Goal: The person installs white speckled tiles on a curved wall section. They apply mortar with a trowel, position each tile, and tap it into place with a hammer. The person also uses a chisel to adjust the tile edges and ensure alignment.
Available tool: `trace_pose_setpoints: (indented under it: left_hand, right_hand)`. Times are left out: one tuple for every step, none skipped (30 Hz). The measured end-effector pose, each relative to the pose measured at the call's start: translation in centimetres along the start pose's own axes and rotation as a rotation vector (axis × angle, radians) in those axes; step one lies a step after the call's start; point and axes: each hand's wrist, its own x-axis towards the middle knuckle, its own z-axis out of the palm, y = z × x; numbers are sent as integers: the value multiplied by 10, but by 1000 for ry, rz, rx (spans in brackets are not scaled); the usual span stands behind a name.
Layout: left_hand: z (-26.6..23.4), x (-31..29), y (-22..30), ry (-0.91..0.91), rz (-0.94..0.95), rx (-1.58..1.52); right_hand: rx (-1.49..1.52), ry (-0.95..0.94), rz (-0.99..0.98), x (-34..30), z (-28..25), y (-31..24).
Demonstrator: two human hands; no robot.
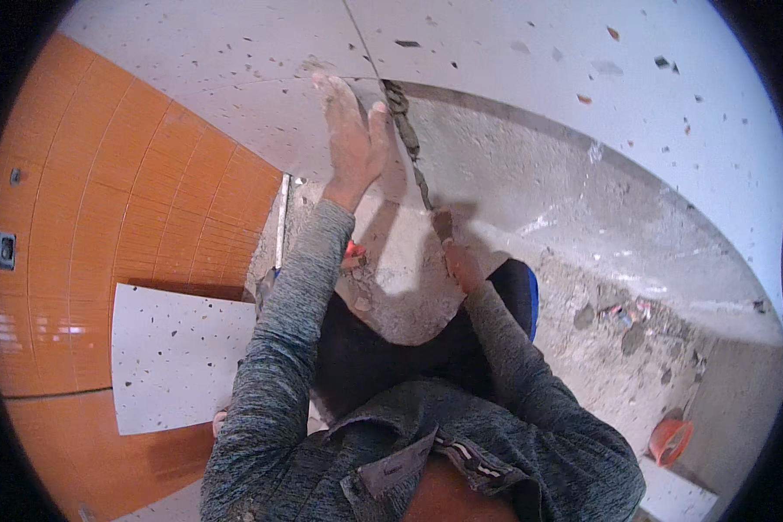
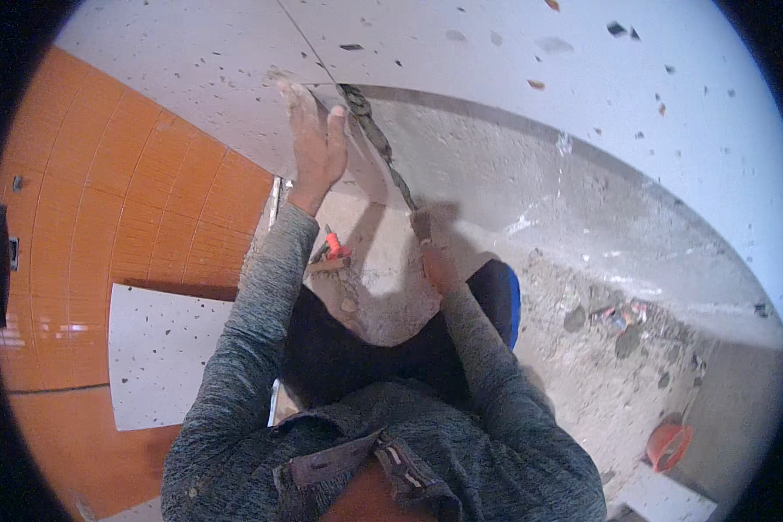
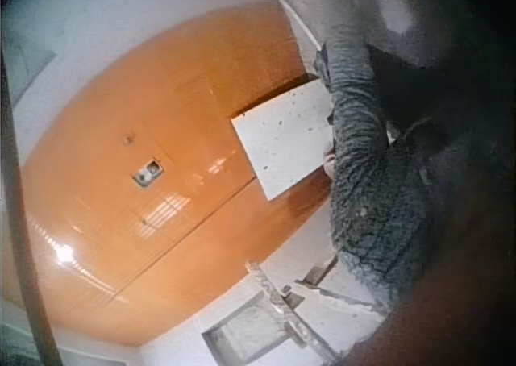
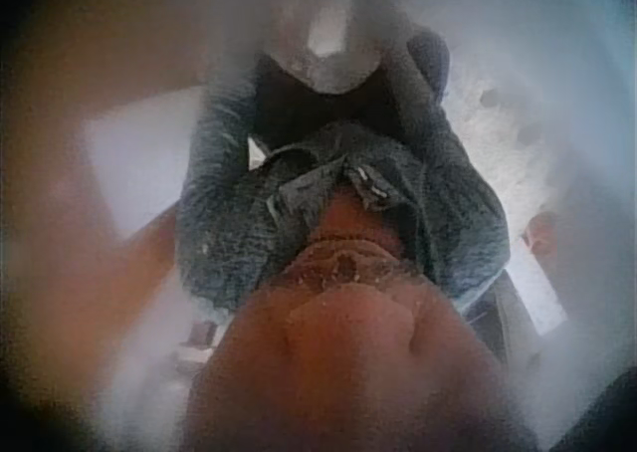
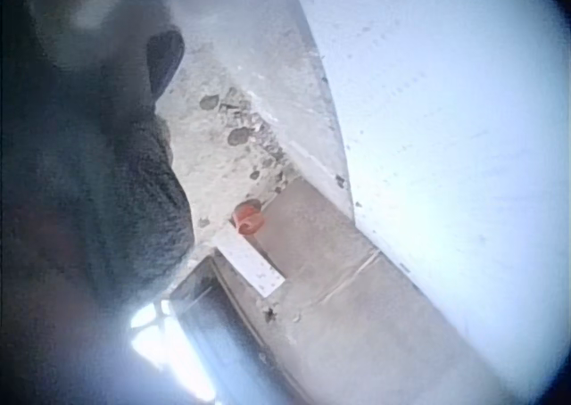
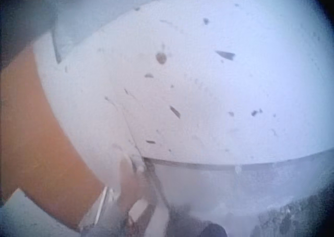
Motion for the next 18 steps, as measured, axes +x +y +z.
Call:
trace_pose_setpoints:
  left_hand:
    - [0, 0, -3, 4, 29, 16]
    - [-2, -1, -7, 9, 57, 33]
    - [1, -1, -7, 15, 87, 39]
    - [1, 1, -1, 3, 93, 33]
    - [0, 3, 3, -9, 93, 34]
    - [-3, 6, 5, -16, 98, 43]
    - [-5, 6, 5, -18, 72, 8]
    - [-6, 6, 5, -21, 46, -27]
    - [-6, 5, 3, -18, 16, -60]
    - [-8, 6, -1, 25, 23, -64]
    - [-11, 8, -7, 69, 28, -67]
    - [-14, 12, -11, 111, 35, -77]
    - [-19, 26, -12, 209, 79, -40]
    - [-26, 48, -13, 306, 123, -6]
    - [-34, 78, -20, 355, 167, 36]
    - [-37, 115, -26, 404, 216, 63]
    - [-48, 153, -34, 504, 411, 446]
    - [-68, 179, -50, 553, 457, 540]
  right_hand:
    - [7, 10, 64, 1, -1, -4]
    - [14, 18, 128, 2, -1, -8]
    - [68, 91, 57, 11, -1, 5]
    - [120, 166, -15, 23, 3, 31]
    - [193, 213, -13, 28, 6, 40]
    - [266, 253, -17, 31, 10, 38]
    - [364, 273, 53, 36, 16, 36]
    - [461, 292, 123, 36, 20, 37]
    - [489, 209, 47, 33, 23, 35]
    - [515, 126, -28, 29, 26, 35]
    - [539, 41, -103, 27, 30, 34]
    - [534, 48, -48, 32, 33, 42]
    - [533, 70, 8, 46, 35, 61]
    - [534, 94, 63, 61, 35, 82]
    - [246, 271, -194, 74, 38, 104]
    - [-59, 460, -436, 88, 35, 130]
    - [-377, 630, -658, 97, 34, 145]
    - [-304, 487, -478, 101, 47, 142]
